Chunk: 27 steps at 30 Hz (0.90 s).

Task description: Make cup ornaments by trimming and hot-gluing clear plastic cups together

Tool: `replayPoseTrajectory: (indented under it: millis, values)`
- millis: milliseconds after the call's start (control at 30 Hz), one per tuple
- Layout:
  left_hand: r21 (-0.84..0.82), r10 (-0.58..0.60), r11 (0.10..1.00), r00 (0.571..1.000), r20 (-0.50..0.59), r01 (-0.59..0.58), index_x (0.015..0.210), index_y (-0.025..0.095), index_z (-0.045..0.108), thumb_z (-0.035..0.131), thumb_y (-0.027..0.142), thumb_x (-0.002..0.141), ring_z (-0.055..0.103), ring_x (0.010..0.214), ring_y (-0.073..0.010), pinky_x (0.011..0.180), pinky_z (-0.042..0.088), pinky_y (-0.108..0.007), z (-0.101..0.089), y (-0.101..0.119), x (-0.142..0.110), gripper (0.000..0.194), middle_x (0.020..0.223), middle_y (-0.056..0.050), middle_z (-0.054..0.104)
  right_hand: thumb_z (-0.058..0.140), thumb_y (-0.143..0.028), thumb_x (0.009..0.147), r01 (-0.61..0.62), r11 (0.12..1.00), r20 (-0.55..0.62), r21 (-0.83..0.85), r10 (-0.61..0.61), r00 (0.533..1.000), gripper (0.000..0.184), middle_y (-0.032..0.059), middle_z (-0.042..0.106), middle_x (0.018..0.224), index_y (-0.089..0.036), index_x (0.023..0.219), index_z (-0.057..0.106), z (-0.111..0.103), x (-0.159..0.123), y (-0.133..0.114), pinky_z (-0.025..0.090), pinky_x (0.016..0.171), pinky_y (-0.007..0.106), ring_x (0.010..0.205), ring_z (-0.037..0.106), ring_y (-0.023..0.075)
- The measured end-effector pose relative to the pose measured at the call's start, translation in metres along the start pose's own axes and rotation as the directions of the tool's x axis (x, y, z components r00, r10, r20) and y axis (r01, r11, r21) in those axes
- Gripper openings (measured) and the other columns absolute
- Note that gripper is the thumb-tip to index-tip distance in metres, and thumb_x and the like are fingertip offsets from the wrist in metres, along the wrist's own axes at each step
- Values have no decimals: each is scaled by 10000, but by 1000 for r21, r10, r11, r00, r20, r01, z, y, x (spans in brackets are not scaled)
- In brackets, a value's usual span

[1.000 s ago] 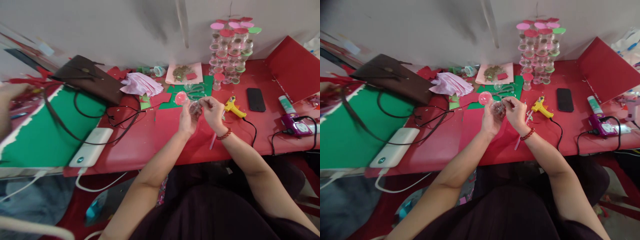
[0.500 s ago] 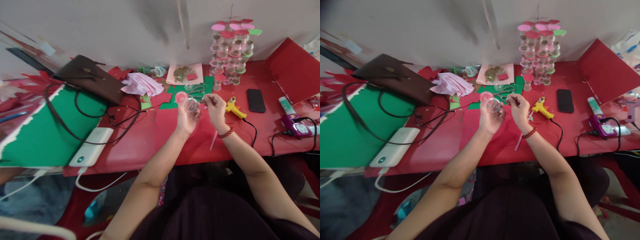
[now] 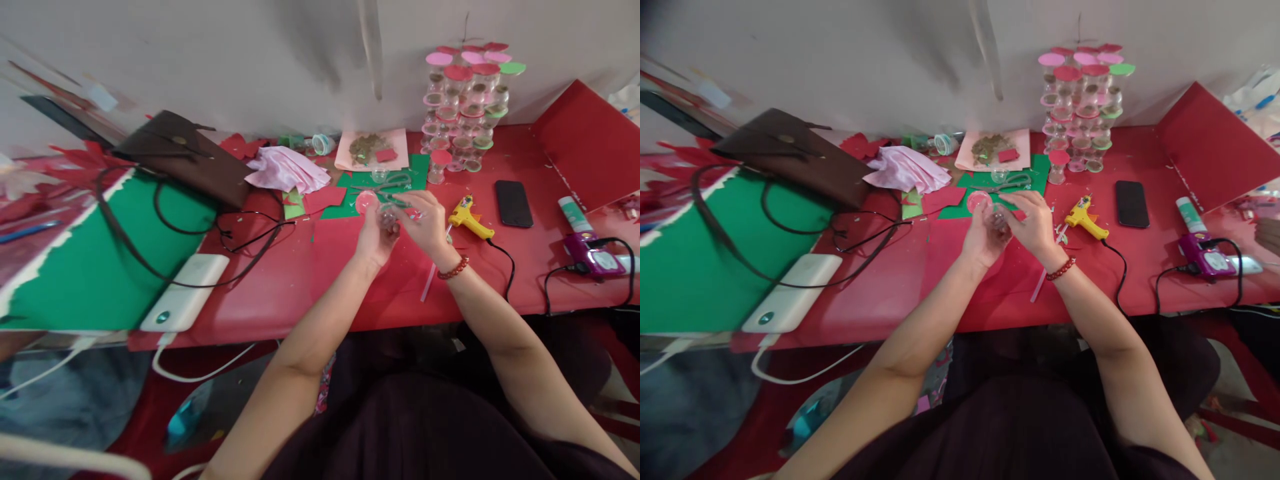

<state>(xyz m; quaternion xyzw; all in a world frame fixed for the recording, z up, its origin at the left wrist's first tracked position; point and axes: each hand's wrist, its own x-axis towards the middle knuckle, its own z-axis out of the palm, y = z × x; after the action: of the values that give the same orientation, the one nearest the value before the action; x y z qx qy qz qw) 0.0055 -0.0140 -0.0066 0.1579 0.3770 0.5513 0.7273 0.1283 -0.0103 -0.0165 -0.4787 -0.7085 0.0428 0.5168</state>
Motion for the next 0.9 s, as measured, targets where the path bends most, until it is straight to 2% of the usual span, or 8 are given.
replayPoseTrajectory:
  millis: [100,200,333,500,633,800,900]
  values:
    - [-7,3,1000,1000,8,-3,699,200,561,674,558,930,430,453,-61,489,344,-224,3,-1,-3,441,558,52,497,650,-219,958,57,997,61,-44,-54,997,184,70,820,1065,-243,1038,814,3,-5,-3,584,959,398,1017,752,218]
    - [15,31,999,999,22,-32,692,198,567,731,555,887,442,456,-60,486,346,-221,4,-3,-4,439,550,56,498,608,-191,972,60,993,93,-101,-51,994,219,75,821,1080,-239,1046,809,5,-9,-1,592,918,380,1015,760,220]
    - [31,79,996,997,21,-80,705,200,594,796,544,829,481,488,-69,514,367,-230,2,-8,-2,418,569,48,545,599,-157,954,41,988,90,-152,-28,996,218,76,817,1064,-226,1039,788,6,-10,2,585,858,345,975,762,210]
    - [44,103,994,994,24,-104,682,194,600,776,522,857,456,486,-67,519,343,-242,0,-11,-1,411,572,41,544,611,-131,914,69,984,87,-167,-55,995,186,75,813,1004,-215,967,768,4,-7,-1,575,842,337,945,754,207]
    - [39,129,991,991,47,-131,694,196,614,771,513,865,442,486,-68,512,341,-241,2,-11,-4,394,578,40,542,615,-113,896,45,992,50,-117,-40,998,196,58,814,979,-220,950,770,5,-6,-2,583,847,330,922,756,192]
    - [11,163,986,986,42,-163,706,202,608,778,511,857,464,507,-70,531,368,-252,4,-8,-7,384,631,29,576,616,-155,902,-122,990,-59,72,127,990,180,30,806,897,-222,936,780,6,-6,-3,600,785,310,801,741,161]
    - [0,167,986,986,21,-167,730,199,632,787,498,853,503,536,-74,549,389,-259,4,-6,-6,358,678,14,618,598,-187,928,-151,976,-72,156,164,984,196,46,809,919,-218,953,790,4,-5,-7,614,777,318,798,743,162]
